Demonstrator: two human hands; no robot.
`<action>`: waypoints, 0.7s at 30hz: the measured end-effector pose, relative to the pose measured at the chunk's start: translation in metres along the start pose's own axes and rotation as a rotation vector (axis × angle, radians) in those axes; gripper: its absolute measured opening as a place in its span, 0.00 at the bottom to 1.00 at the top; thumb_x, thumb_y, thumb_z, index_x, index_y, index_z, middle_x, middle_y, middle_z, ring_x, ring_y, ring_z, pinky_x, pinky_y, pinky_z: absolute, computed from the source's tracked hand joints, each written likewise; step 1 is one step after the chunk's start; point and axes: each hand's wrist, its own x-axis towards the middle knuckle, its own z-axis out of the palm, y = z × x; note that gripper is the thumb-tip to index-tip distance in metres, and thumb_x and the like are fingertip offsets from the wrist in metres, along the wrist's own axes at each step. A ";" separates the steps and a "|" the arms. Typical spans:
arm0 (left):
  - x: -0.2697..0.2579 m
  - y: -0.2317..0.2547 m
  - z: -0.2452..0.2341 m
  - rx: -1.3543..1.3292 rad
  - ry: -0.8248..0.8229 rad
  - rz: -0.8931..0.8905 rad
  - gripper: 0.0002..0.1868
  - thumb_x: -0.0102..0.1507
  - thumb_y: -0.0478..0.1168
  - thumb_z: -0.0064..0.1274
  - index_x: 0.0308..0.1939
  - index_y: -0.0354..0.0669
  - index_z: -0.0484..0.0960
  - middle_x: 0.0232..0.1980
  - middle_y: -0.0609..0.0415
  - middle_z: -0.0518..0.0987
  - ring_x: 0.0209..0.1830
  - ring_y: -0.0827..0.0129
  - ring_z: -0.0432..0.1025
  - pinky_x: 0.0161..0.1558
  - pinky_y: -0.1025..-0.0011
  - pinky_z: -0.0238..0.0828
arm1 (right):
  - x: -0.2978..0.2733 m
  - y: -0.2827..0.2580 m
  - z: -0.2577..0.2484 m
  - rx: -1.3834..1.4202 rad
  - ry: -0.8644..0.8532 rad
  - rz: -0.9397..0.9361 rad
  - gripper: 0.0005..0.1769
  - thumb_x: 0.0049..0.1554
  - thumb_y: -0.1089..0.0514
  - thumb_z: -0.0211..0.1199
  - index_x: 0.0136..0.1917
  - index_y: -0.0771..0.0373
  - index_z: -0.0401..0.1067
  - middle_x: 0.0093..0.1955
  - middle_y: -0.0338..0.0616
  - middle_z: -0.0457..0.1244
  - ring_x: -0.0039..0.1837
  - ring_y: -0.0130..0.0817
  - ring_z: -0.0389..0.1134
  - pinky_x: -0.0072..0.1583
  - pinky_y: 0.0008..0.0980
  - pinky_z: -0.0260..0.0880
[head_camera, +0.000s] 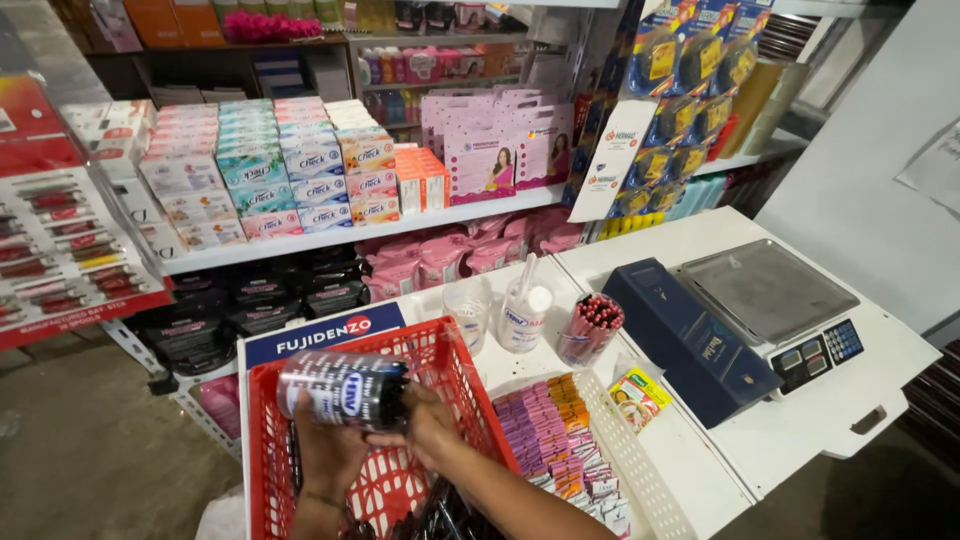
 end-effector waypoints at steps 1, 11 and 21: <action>0.000 0.000 -0.002 -0.014 0.042 0.008 0.37 0.65 0.66 0.41 0.68 0.47 0.69 0.62 0.54 0.77 0.62 0.62 0.72 0.63 0.55 0.69 | 0.000 0.001 0.000 -0.110 0.033 -0.031 0.26 0.69 0.53 0.37 0.74 0.65 0.59 0.65 0.61 0.66 0.59 0.54 0.74 0.51 0.49 0.77; 0.009 0.001 -0.023 -0.155 -0.006 0.068 0.45 0.61 0.78 0.45 0.69 0.52 0.72 0.60 0.55 0.80 0.57 0.62 0.76 0.58 0.57 0.74 | -0.040 -0.027 0.032 -0.891 0.031 -0.864 0.22 0.54 0.67 0.59 0.62 0.58 0.72 0.60 0.47 0.63 0.59 0.37 0.68 0.59 0.32 0.71; 0.013 -0.008 -0.019 -0.182 0.134 -0.089 0.49 0.60 0.81 0.33 0.66 0.46 0.73 0.57 0.51 0.81 0.54 0.60 0.78 0.57 0.56 0.75 | -0.057 -0.033 0.055 -1.359 -0.093 -0.940 0.20 0.52 0.58 0.73 0.59 0.55 0.78 0.67 0.53 0.59 0.71 0.52 0.60 0.70 0.45 0.61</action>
